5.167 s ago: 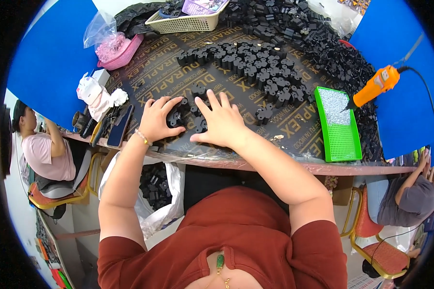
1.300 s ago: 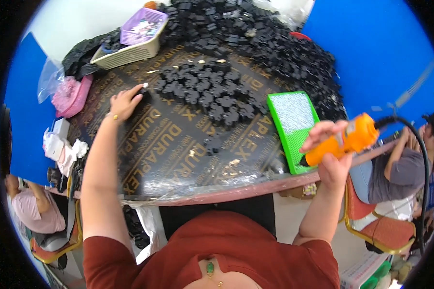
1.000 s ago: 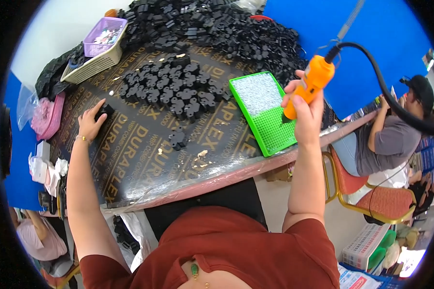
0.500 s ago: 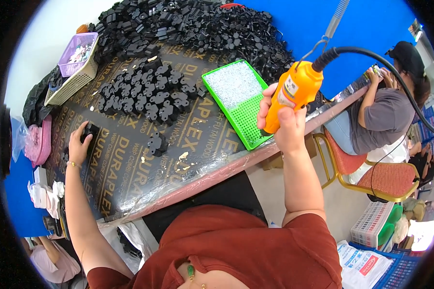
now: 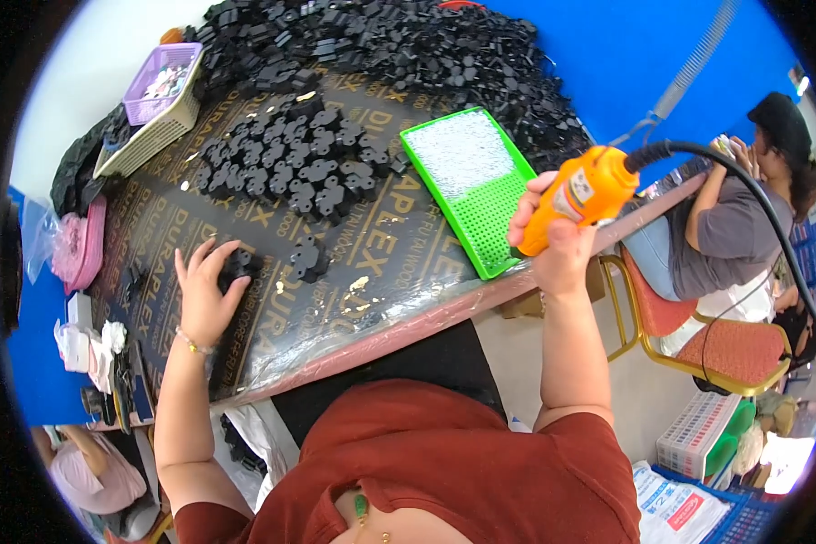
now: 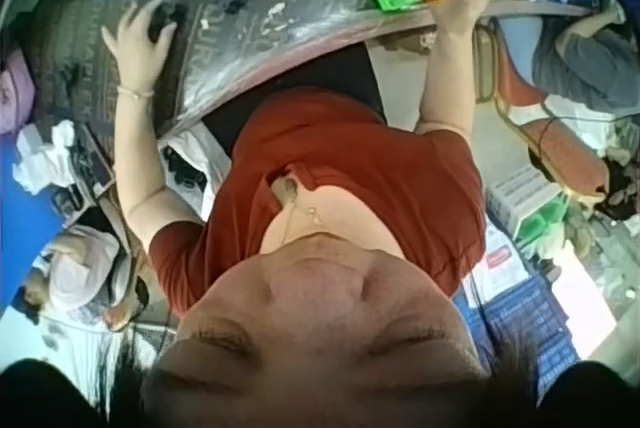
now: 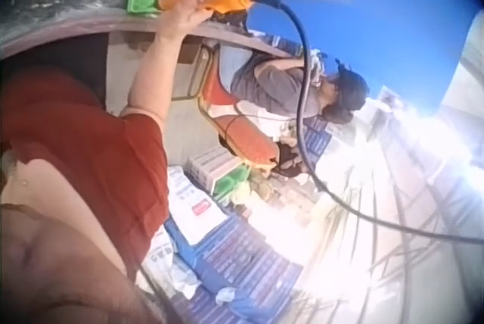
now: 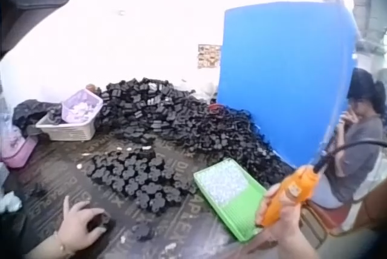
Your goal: The worker is assembling small black plastic components by using an electric screwdriver to drive screws into pre-aligned holes.
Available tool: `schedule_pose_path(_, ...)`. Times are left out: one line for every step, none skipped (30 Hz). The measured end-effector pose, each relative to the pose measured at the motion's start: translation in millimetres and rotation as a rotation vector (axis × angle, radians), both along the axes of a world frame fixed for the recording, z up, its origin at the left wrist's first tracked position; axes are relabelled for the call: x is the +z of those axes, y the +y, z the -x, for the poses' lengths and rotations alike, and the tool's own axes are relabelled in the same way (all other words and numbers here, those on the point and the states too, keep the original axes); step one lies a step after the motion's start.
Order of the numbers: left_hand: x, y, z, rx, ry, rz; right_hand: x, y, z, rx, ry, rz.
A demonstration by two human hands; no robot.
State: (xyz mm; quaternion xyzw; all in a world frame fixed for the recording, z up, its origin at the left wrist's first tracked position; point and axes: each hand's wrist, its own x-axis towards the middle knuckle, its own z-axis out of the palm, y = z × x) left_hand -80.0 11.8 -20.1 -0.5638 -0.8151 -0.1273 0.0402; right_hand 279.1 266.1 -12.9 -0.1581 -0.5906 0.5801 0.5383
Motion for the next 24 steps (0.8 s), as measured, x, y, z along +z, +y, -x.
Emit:
schedule_pose_path(4, 0, -4, 0.002, -0.011, 0.025, -2, 1, 1, -0.039, -0.039, 0.005)
schedule_pose_path(0, 4, -8, -0.028, -0.042, 0.024, -4, 2, -2, -0.069, -0.056, 0.016)
schedule_pose_path(2, 5, -8, -0.079, -0.031, 0.035, -3, 3, -3, -0.070, -0.052, 0.033)
schedule_pose_path(2, 6, -7, -0.081, -0.061, 0.015, -5, 5, -9, -0.069, -0.064, 0.030)
schedule_pose_path(0, 9, 1, -0.076, -0.077, -0.053, -5, 4, -14, -0.076, -0.054, 0.031)
schedule_pose_path(-3, 8, 20, -0.041, -0.021, -0.144, -7, 7, -21, 0.026, 0.036, 0.053)
schedule_pose_path(0, 6, 42, 0.043, 0.064, -0.245, -9, 10, -29, 0.028, 0.037, 0.022)
schedule_pose_path(1, -4, 72, 0.157, 0.069, -0.327, -8, 9, -32, 0.043, 0.073, 0.036)
schedule_pose_path(-3, -14, 106, 0.305, 0.195, -0.371, -3, 7, -36, 0.041, 0.100, 0.034)
schedule_pose_path(-5, -32, 141, 0.449, 0.327, -0.317, 3, 3, -37, 0.037, 0.116, -0.008)
schedule_pose_path(-10, -48, 168, 0.624, 0.381, -0.192, 10, 0, -41, 0.027, 0.105, -0.051)
schedule_pose_path(-15, -63, 185, 0.756, 0.354, -0.044, 14, -1, -43, 0.012, 0.095, -0.094)
schedule_pose_path(-21, -80, 199, 0.782, 0.299, 0.075, 18, -3, -42, -0.004, 0.091, -0.113)
schedule_pose_path(-29, -112, 224, 0.720, 0.072, 0.112, 19, -3, -36, 0.012, 0.100, -0.111)
schedule_pose_path(-32, -124, 228, 0.703, 0.082, 0.069, 20, -4, -31, 0.026, 0.100, -0.112)
schedule_pose_path(-45, -119, 231, 0.658, 0.066, 0.024, 28, -7, -27, 0.015, 0.075, -0.125)
schedule_pose_path(-34, -100, 206, 0.621, 0.002, -0.141, 28, -9, -27, 0.004, 0.074, -0.137)
schedule_pose_path(-12, -72, 171, 0.563, -0.165, -0.271, 29, -12, -29, -0.020, 0.069, -0.155)
schedule_pose_path(10, -53, 134, 0.520, -0.325, -0.396, 30, -14, -26, -0.027, 0.071, -0.167)
schedule_pose_path(17, -45, 106, 0.346, -0.177, -0.464, 33, -17, -22, -0.022, 0.094, -0.169)
schedule_pose_path(28, -32, 68, 0.266, -0.351, -0.491, 34, -20, -17, 0.001, 0.105, -0.168)
schedule_pose_path(50, -18, 15, 0.143, -0.388, -0.463, 36, -24, -13, 0.014, 0.108, -0.169)
schedule_pose_path(56, -14, -15, -0.034, -0.401, -0.357, 38, -29, -7, 0.021, 0.121, -0.157)
schedule_pose_path(56, -6, -44, -0.197, -0.411, -0.244, 38, -33, -3, 0.020, 0.123, -0.153)
